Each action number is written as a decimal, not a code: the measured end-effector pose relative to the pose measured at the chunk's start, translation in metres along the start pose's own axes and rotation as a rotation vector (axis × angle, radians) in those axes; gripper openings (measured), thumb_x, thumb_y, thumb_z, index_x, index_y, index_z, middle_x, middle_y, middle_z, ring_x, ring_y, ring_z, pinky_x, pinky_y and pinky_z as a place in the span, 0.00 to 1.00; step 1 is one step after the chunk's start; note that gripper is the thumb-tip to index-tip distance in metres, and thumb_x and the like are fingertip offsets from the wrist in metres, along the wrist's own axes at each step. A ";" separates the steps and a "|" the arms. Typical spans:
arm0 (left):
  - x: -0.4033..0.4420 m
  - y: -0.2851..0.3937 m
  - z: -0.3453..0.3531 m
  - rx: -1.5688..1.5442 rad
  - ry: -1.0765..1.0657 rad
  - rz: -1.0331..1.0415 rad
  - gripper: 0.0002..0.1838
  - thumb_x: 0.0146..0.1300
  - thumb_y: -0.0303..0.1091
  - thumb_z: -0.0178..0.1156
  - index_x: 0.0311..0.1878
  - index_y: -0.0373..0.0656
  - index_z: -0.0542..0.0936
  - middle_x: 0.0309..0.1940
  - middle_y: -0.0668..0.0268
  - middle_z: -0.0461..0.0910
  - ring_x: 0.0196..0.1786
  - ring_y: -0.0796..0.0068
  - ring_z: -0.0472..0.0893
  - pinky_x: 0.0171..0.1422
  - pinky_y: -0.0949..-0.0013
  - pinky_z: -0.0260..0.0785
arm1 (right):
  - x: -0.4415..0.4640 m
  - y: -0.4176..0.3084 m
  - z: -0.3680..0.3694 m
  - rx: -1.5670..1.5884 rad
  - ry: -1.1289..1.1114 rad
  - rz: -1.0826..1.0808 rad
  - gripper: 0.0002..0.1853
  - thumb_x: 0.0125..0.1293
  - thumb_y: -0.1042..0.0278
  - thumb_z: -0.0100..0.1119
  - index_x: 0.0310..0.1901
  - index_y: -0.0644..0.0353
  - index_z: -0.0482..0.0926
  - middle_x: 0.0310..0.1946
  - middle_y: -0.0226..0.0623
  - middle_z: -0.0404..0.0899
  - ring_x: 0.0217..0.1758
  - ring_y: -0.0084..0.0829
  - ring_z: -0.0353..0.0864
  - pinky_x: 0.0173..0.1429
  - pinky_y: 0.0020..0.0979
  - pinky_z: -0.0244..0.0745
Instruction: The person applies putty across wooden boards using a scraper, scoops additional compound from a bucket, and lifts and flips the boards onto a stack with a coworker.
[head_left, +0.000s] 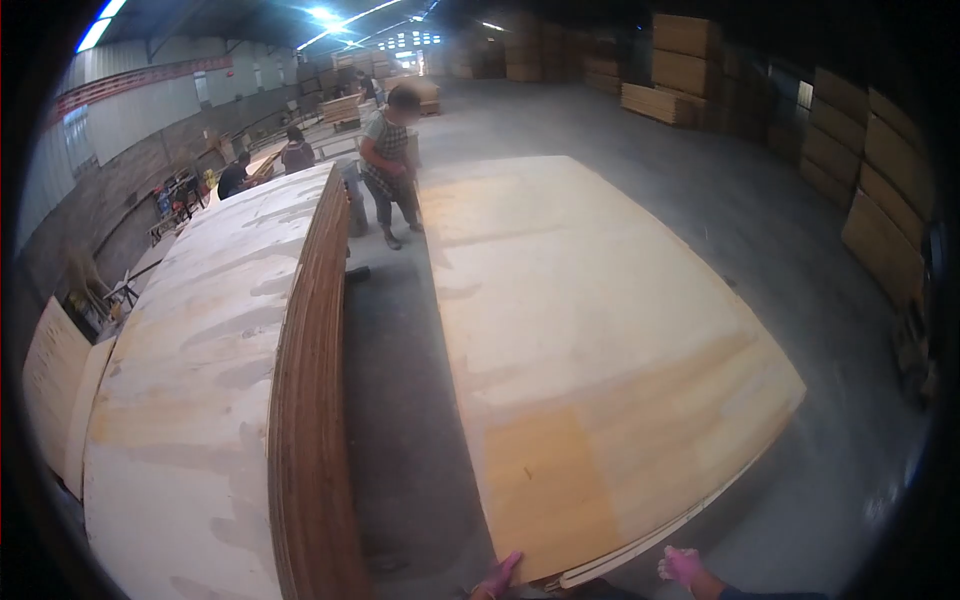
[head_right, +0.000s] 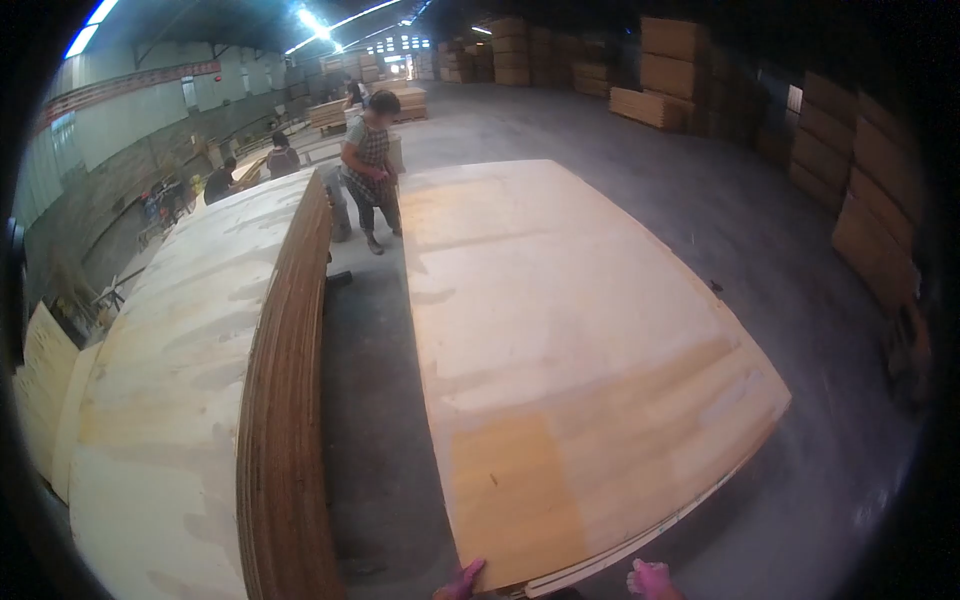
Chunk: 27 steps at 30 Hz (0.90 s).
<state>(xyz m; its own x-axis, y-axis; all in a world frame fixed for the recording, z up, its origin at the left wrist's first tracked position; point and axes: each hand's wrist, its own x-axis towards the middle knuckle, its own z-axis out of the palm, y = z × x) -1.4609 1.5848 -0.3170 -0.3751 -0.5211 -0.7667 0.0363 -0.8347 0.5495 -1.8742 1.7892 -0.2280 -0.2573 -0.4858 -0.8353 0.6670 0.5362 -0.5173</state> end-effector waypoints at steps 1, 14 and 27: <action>0.001 0.001 0.000 0.011 -0.016 0.003 0.38 0.66 0.58 0.63 0.70 0.38 0.72 0.63 0.58 0.78 0.64 0.63 0.77 0.67 0.57 0.70 | 0.013 0.008 -0.027 0.022 -0.033 0.018 0.12 0.69 0.68 0.63 0.30 0.56 0.71 0.23 0.32 0.67 0.23 0.32 0.70 0.25 0.34 0.67; -0.017 0.013 0.000 0.142 -0.010 0.055 0.41 0.67 0.60 0.61 0.71 0.36 0.72 0.67 0.58 0.75 0.68 0.62 0.73 0.75 0.61 0.60 | -0.012 0.032 0.063 -0.403 0.068 -0.016 0.10 0.71 0.63 0.65 0.33 0.56 0.78 0.25 0.33 0.79 0.23 0.27 0.77 0.24 0.29 0.72; -0.037 0.031 0.013 -0.169 -0.084 0.193 0.29 0.65 0.44 0.70 0.62 0.35 0.74 0.53 0.58 0.82 0.52 0.65 0.84 0.53 0.61 0.80 | -0.019 0.040 0.049 -0.286 0.064 -0.083 0.09 0.71 0.67 0.64 0.37 0.64 0.79 0.31 0.41 0.81 0.27 0.29 0.81 0.26 0.30 0.77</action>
<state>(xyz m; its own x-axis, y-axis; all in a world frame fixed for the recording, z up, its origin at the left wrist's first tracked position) -1.4578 1.5805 -0.2673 -0.4219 -0.6624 -0.6191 0.2660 -0.7432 0.6139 -1.8086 1.7856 -0.2238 -0.3525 -0.4964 -0.7933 0.4206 0.6733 -0.6082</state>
